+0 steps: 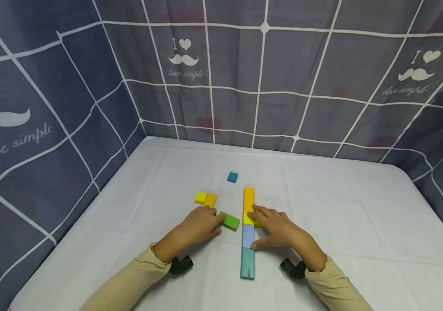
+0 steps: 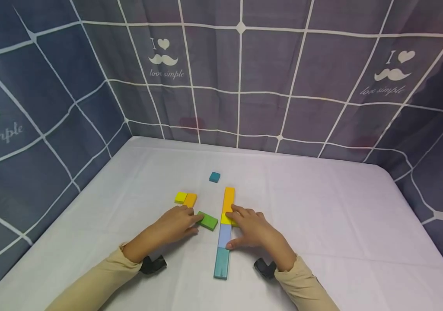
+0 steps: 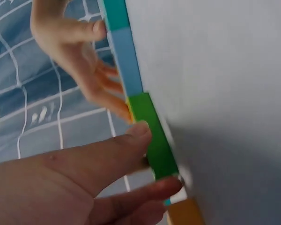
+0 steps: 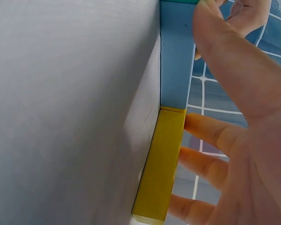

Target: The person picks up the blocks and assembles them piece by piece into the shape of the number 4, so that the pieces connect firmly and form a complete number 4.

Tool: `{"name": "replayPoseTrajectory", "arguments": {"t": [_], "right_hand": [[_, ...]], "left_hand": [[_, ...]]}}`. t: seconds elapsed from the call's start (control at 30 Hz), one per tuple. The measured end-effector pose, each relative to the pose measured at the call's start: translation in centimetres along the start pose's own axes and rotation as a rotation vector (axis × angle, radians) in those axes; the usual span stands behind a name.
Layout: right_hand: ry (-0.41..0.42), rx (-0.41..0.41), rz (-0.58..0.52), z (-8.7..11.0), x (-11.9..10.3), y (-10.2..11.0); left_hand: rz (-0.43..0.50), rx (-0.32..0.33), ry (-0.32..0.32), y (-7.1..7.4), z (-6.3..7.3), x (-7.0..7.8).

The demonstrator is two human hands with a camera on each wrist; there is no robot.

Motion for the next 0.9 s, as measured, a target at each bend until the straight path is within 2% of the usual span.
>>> {"name": "replayPoseTrajectory", "arguments": {"t": [0.13,0.27,0.33,0.47,0.57,0.7,0.9], "right_hand": [[-0.006,-0.012,-0.006,0.0,0.1,-0.1],[-0.016,-0.018,-0.005,0.0,0.4,-0.3],[-0.015,-0.014,0.001,0.0,0.4,-0.3],[-0.015,-0.014,0.004,-0.1,0.4,-0.3],[-0.012,-0.02,-0.008,0.0,0.3,-0.2],[-0.004,-0.024,-0.01,0.0,0.1,-0.2],[-0.002,-0.013,0.002,-0.1,0.2,-0.2]], "left_hand": [[0.078,0.04,-0.028,0.6,-0.1,-0.9],[0.083,0.081,-0.078,1.3,-0.7,-0.9],[0.077,0.082,-0.114,1.3,-1.2,-0.6],[0.055,0.039,-0.154,0.5,-1.9,0.0],[0.027,0.019,-0.157,-0.3,-2.1,0.1],[0.015,0.058,-0.156,-0.7,-2.1,0.0],[0.012,0.107,-0.136,-0.6,-2.5,-0.1]]}}
Point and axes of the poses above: each hand's wrist, its own z-axis away from the middle knuckle, its own y-axis out of the back of the hand, x = y × z, the point moved 6 cm from there along -z, towards the middle knuckle, and after that the axes turned 5 degrees about z, right-handed, at the moved point
